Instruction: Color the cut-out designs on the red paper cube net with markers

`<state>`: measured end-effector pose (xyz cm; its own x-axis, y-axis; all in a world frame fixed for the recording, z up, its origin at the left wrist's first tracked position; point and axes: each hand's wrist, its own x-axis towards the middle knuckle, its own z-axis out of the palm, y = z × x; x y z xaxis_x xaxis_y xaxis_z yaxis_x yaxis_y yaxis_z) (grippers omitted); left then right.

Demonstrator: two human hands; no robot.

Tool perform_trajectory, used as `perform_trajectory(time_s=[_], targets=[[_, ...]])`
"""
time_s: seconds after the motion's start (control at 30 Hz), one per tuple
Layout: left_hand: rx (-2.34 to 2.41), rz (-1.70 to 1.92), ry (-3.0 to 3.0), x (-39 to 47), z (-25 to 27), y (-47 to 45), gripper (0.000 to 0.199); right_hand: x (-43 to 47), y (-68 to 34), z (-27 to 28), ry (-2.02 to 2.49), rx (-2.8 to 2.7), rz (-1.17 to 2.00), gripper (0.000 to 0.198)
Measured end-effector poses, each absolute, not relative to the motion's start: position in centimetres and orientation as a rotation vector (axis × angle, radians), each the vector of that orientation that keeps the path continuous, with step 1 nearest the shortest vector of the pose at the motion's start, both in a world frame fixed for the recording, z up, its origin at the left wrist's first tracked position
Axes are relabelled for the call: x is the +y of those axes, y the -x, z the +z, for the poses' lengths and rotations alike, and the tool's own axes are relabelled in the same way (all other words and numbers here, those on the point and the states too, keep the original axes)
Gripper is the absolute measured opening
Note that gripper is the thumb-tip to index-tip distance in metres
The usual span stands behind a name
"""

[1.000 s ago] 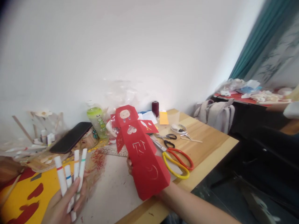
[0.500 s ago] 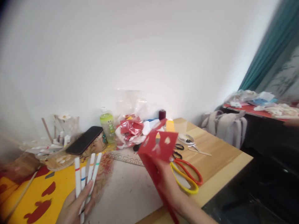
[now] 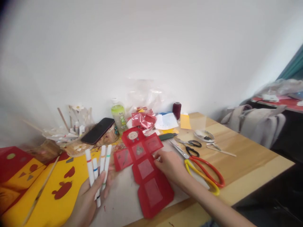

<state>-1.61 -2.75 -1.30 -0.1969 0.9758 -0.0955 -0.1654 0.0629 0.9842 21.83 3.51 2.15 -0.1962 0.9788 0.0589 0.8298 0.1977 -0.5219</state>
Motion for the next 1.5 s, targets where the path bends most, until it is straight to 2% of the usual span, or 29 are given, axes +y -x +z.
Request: perform_trajectory(time_s=[0.17,0.37,0.53,0.77,1.1,1.37,1.5], targets=[[1.15,1.088,-0.897,-2.9,-0.5,1.3,0.038,3.8,-21.0,3.6,1.592,-2.136,0.569,0.024],[0.981,0.956,-0.785,-2.9,0.3,0.9,0.038,3.3,-17.4,3.9,0.963,-1.984,1.54,0.023],[0.869,0.869,-0.697,-2.8,0.4,1.0,0.043,3.9,-15.6,3.5,0.838,-1.706,1.825,0.028],[0.678,0.86,-0.537,-2.1,0.1,1.6,0.025,5.1,-15.2,2.9,0.952,-1.625,1.753,0.022],[0.579,0.826,-0.4,-1.6,0.0,1.8,0.033,5.2,-14.7,2.9,0.938,-1.69,1.661,0.014],[0.615,0.798,-0.431,-1.5,0.2,2.0,0.027,5.0,-14.2,3.2,0.88,-1.78,1.574,0.02],[0.704,0.8,-0.502,-1.8,0.6,1.9,0.031,4.9,-14.7,3.1,0.907,-1.801,1.506,0.024]])
